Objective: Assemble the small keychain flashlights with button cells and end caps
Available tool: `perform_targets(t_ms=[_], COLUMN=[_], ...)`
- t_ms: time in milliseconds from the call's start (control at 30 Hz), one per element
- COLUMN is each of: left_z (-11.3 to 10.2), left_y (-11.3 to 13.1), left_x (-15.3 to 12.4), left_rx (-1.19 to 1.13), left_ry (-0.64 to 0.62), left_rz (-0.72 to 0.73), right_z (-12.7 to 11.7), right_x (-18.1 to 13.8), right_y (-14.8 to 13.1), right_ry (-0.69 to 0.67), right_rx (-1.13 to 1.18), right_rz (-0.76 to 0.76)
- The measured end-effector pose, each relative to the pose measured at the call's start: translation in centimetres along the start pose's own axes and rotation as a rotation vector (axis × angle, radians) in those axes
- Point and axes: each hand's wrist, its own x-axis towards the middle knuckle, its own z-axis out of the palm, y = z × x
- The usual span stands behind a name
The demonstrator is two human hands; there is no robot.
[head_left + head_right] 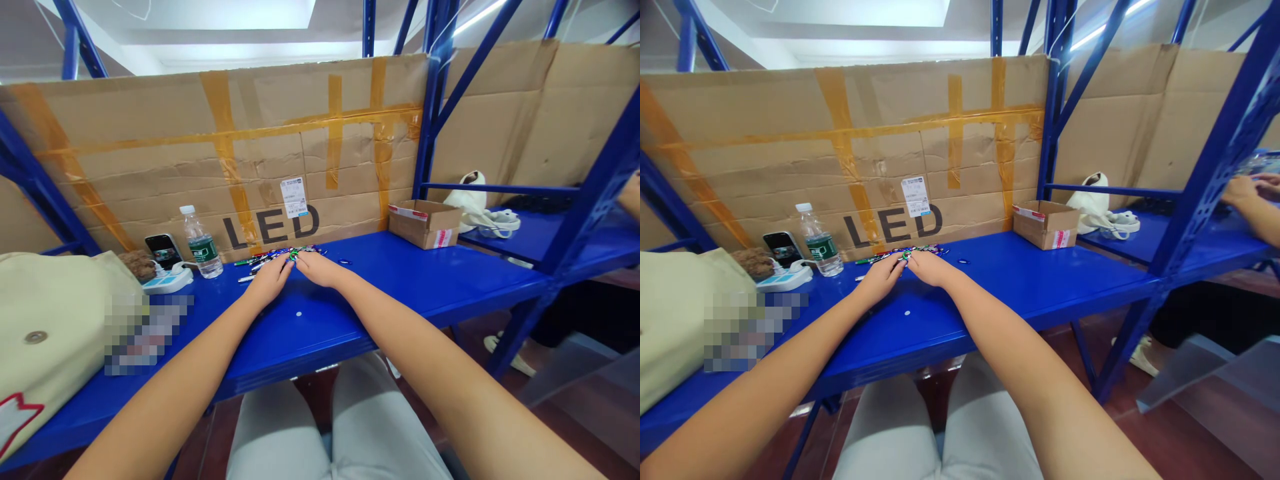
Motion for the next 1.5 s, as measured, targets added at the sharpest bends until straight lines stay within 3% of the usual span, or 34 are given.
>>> perform_targets(t_ms=[267, 933, 1267, 1400, 1500], left_z=[-0.2, -0.6, -1.0, -1.2, -1.5], left_y=[0.2, 0.3, -0.5, -0.8, -1.5], left_x=[0.0, 0.0, 0.1, 0.2, 0.2], left_rx=[0.047, 0.012, 0.214, 0.225, 0.171], left_ry=[0.001, -0.01, 0.032, -0.04, -0.03], left_rz=[0.036, -0.029, -0.009, -0.044, -0.16], right_z=[0.2, 0.0, -0.2, 0.0, -0.1], right_x=[-0.1, -0.2, -0.3, -0.3, -0.2], right_y=[-0.2, -0.5, -0.2, -0.2, 0.1], right_ry=[0.04, -0.015, -0.145, -0.242, -0.173], right_rx=[0.251, 0.293, 0.311, 0.364, 0.417], right_rz=[0.01, 0.091, 0.127, 0.249, 0.366])
